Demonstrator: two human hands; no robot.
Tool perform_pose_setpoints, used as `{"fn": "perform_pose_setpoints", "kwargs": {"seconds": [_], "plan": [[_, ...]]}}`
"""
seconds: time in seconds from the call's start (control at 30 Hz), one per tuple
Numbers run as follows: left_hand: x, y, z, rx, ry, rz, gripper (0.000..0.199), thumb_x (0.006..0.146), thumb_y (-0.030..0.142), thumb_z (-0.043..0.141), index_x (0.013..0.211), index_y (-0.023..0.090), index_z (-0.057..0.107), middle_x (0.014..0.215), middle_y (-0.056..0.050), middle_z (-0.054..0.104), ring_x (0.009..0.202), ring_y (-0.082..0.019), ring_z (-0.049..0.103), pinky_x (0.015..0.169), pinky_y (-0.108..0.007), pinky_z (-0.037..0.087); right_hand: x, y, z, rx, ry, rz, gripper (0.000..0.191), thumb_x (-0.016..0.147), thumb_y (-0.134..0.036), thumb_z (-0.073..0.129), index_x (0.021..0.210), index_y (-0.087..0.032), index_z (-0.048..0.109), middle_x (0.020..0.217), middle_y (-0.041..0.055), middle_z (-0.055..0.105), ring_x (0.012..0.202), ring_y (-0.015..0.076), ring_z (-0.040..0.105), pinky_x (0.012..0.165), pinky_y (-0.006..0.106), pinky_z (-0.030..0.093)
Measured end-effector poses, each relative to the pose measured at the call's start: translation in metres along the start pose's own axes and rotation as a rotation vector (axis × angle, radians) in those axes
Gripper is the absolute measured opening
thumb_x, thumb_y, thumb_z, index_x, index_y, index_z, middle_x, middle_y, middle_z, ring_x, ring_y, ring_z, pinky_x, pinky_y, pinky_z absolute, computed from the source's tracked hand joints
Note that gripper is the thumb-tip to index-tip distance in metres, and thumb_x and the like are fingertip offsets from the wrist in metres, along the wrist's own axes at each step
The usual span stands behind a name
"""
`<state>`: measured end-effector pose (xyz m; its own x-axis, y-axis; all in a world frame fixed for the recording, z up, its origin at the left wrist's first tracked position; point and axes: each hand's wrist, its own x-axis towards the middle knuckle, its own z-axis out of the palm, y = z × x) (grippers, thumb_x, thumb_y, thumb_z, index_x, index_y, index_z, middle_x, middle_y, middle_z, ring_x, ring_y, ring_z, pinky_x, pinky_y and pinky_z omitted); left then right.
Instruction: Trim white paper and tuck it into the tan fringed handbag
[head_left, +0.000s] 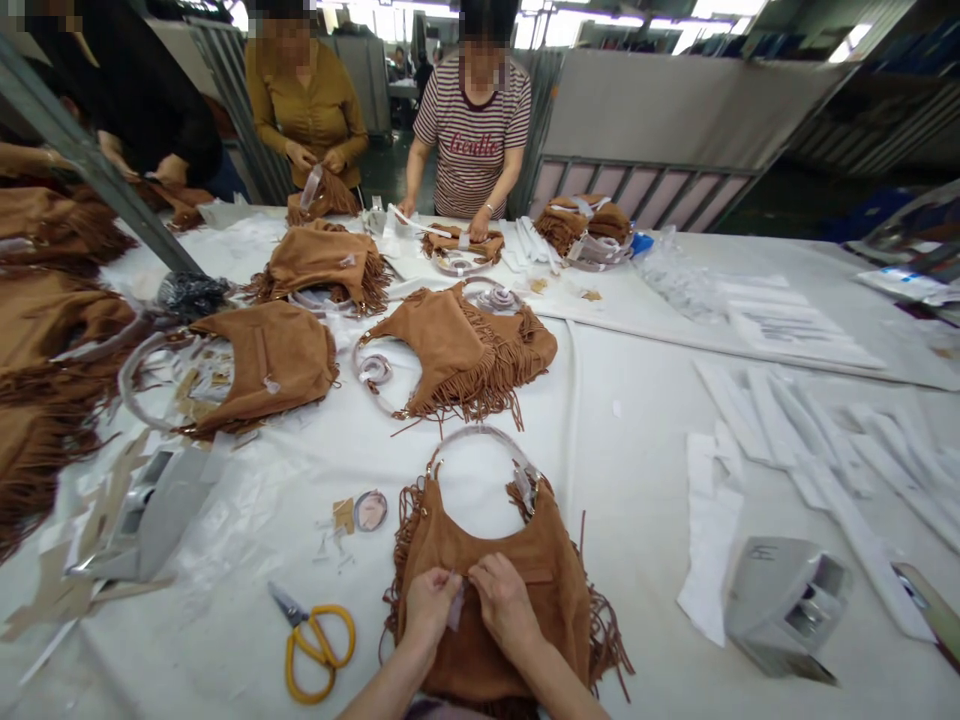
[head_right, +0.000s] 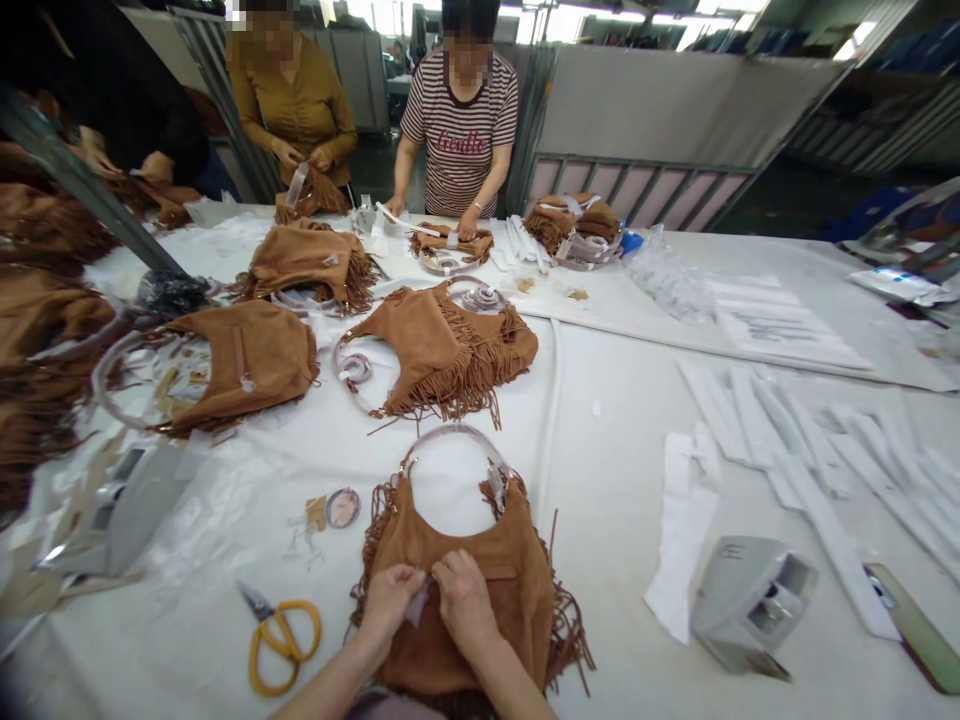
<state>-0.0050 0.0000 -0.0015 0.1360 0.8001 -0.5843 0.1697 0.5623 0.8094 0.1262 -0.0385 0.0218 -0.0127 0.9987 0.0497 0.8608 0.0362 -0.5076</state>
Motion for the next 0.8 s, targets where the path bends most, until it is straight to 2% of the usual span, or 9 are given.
{"fn": "perform_pose_setpoints", "kwargs": {"seconds": [0.2, 0.37, 0.57, 0.73, 0.8], "plan": [[-0.005, -0.001, 0.004, -0.04, -0.004, -0.032, 0.026, 0.061, 0.04, 0.058, 0.053, 0.015, 0.058, 0.052, 0.001, 0.05, 0.051, -0.011, 0.042, 0.053, -0.024, 0.032, -0.005, -0.006, -0.002, -0.016, -0.011, 0.011, 0.027, 0.088, -0.007, 0.038, 0.076, -0.019, 0.06, 0.076, 0.0023, 0.056, 0.074, 0.0163, 0.046, 0.07, 0.028, 0.037], [-0.005, -0.012, 0.01, -0.043, 0.079, -0.027, 0.019, 0.062, 0.032, 0.05, 0.05, 0.017, 0.051, 0.05, 0.002, 0.044, 0.05, -0.01, 0.039, 0.05, -0.023, 0.029, -0.008, -0.008, -0.001, -0.002, -0.007, 0.034, 0.029, 0.088, -0.006, 0.037, 0.076, -0.019, 0.06, 0.076, 0.0025, 0.056, 0.074, 0.0162, 0.047, 0.07, 0.028, 0.038], [0.001, -0.017, 0.009, -0.003, 0.082, -0.02, 0.022, 0.062, 0.032, 0.052, 0.047, 0.018, 0.048, 0.047, 0.003, 0.042, 0.048, -0.01, 0.037, 0.049, -0.023, 0.027, -0.012, -0.008, 0.003, 0.022, -0.017, 0.082, 0.028, 0.09, -0.01, 0.036, 0.077, -0.019, 0.06, 0.077, 0.0031, 0.056, 0.076, 0.0168, 0.048, 0.07, 0.029, 0.038], [0.006, -0.014, 0.005, -0.006, 0.054, -0.074, 0.022, 0.061, 0.034, 0.056, 0.048, 0.017, 0.052, 0.047, 0.003, 0.045, 0.049, -0.01, 0.039, 0.049, -0.023, 0.026, -0.011, -0.006, 0.004, 0.057, -0.002, 0.121, 0.027, 0.09, -0.011, 0.036, 0.078, -0.018, 0.059, 0.077, 0.0034, 0.056, 0.078, 0.0173, 0.049, 0.071, 0.029, 0.039], [0.008, -0.011, 0.004, -0.026, 0.034, -0.119, 0.022, 0.061, 0.035, 0.057, 0.05, 0.016, 0.054, 0.047, 0.003, 0.045, 0.049, -0.01, 0.038, 0.049, -0.023, 0.026, -0.01, -0.005, 0.002, 0.039, -0.015, 0.102, 0.024, 0.088, -0.01, 0.038, 0.087, -0.019, 0.06, 0.082, 0.0038, 0.057, 0.08, 0.0179, 0.049, 0.074, 0.031, 0.04]]}}
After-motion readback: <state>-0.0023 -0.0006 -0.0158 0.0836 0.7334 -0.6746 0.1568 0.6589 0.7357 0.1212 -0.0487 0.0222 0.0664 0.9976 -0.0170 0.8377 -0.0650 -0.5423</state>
